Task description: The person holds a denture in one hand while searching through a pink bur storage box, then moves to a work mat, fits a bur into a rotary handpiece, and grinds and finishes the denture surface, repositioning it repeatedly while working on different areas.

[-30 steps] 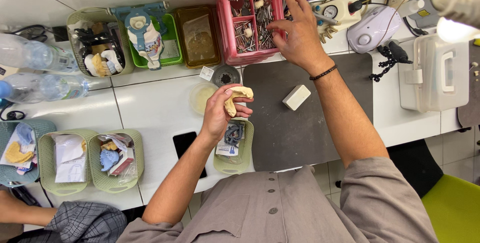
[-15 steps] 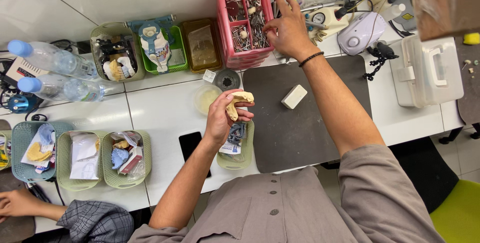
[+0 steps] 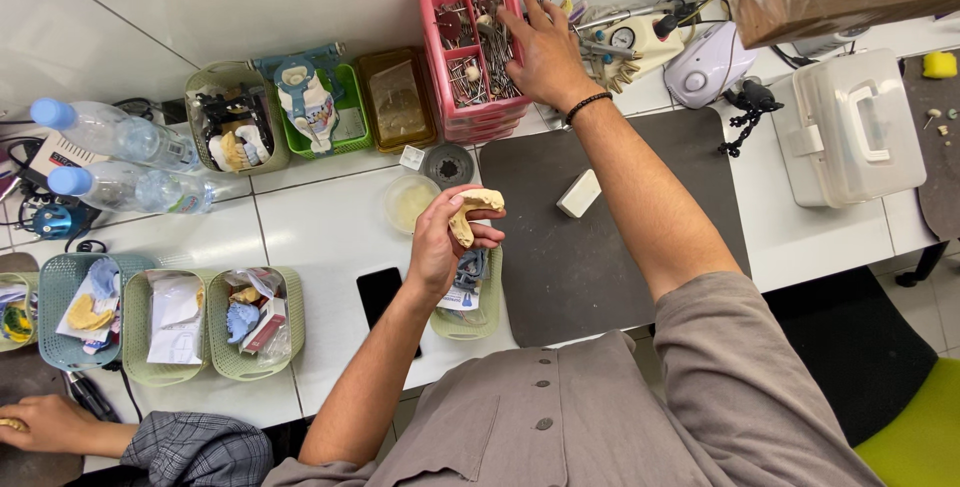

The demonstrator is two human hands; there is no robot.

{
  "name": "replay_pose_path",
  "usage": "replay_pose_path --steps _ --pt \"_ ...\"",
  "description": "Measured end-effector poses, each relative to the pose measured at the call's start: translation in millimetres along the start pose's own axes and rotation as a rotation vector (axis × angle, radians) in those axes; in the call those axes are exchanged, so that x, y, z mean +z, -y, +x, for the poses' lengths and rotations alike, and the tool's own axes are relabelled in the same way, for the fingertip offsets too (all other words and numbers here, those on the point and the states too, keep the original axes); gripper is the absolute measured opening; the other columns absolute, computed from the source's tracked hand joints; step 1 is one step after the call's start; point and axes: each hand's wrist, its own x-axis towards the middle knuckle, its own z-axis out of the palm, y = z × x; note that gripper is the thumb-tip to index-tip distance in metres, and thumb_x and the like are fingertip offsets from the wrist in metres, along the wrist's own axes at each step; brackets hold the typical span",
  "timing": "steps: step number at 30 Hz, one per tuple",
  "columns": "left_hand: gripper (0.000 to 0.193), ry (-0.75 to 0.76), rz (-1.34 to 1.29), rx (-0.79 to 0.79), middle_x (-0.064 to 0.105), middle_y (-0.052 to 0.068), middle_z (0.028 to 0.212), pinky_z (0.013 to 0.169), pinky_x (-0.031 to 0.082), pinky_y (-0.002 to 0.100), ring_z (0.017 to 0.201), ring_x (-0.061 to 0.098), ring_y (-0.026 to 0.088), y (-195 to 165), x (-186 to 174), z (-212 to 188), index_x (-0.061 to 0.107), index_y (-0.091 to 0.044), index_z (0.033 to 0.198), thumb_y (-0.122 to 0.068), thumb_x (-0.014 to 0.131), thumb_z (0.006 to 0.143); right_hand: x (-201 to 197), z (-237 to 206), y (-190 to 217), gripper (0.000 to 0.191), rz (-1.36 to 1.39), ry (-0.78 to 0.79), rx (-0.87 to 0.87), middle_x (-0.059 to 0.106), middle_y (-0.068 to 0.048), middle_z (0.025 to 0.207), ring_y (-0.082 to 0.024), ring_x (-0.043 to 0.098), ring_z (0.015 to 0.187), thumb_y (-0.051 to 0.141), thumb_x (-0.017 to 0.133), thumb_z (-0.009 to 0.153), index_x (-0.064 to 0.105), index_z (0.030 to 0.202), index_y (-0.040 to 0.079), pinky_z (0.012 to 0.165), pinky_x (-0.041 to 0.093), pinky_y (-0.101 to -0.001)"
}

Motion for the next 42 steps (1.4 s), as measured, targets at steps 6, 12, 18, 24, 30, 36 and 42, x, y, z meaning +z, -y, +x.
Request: replay_pose_path --steps 6,12,18,24,30,36,42 --pt "0.043 -0.016 0.019 -0.009 0.072 0.024 0.11 0.074 0.063 0.033 0.082 0.076 0.025 0 3 -1 0.055 0.001 0.133 -0.03 0.041 0.107 3 3 -6 0.046 -0.041 0.001 -0.035 0.034 -0.023 0.163 -0.048 0.03 0.147 0.014 0.072 0.084 0.073 0.129 0.023 0.118 0.034 -0.0587" --pt "0.044 -0.048 0.035 -0.026 0.072 0.025 0.109 0.073 0.063 0.033 0.082 0.076 0.025 1 1 1 0.055 0.001 0.133 -0.029 0.039 0.106 8 3 -12 0.038 -0.033 0.072 -0.032 0.026 -0.022 0.165 -0.05 0.021 0.147 0.014 0.071 0.082 0.079 0.118 0.024 0.113 0.028 -0.0661" --pt "0.043 -0.068 0.02 -0.025 0.072 0.026 0.11 0.073 0.063 0.033 0.081 0.076 0.025 4 -9 4 0.055 0.002 0.133 -0.029 0.04 0.107 10 0 -30 0.021 -0.005 0.065 -0.041 0.029 -0.017 0.168 -0.049 0.024 0.15 0.016 0.07 0.085 0.083 0.1 0.023 0.121 0.03 -0.061" --pt "0.043 -0.089 0.003 -0.035 0.072 0.026 0.11 0.073 0.063 0.033 0.081 0.075 0.026 5 -17 9 0.054 0.002 0.133 -0.029 0.04 0.106 24 1 -37 0.027 -0.042 -0.052 -0.14 0.032 -0.022 0.166 -0.052 0.026 0.148 0.018 0.07 0.088 0.083 0.111 0.021 0.115 0.03 -0.0653" --pt "0.043 -0.101 -0.023 -0.038 0.071 0.026 0.109 0.073 0.063 0.034 0.08 0.075 0.026 6 -24 12 0.053 0.002 0.133 -0.028 0.039 0.107 29 6 -43 0.017 -0.071 -0.015 -0.141 0.035 -0.017 0.166 -0.049 0.029 0.148 0.018 0.071 0.086 0.084 0.096 0.021 0.117 0.032 -0.0626" --pt "0.043 -0.117 -0.037 -0.048 0.071 0.026 0.108 0.072 0.063 0.033 0.08 0.075 0.025 8 -34 15 0.054 0.003 0.133 -0.027 0.038 0.107 34 6 -59 0.026 -0.04 -0.048 -0.154 0.033 -0.017 0.169 -0.048 0.03 0.151 0.015 0.068 0.086 0.082 0.108 0.019 0.121 0.035 -0.0596" --pt "0.043 -0.123 -0.023 -0.06 0.071 0.026 0.109 0.072 0.063 0.034 0.08 0.075 0.025 8 -35 20 0.054 0.003 0.133 -0.027 0.037 0.107 52 9 -61 0.05 -0.147 -0.058 -0.186 0.023 -0.022 0.169 -0.051 0.025 0.147 0.014 0.069 0.087 0.075 0.137 0.02 0.115 0.03 -0.0651"
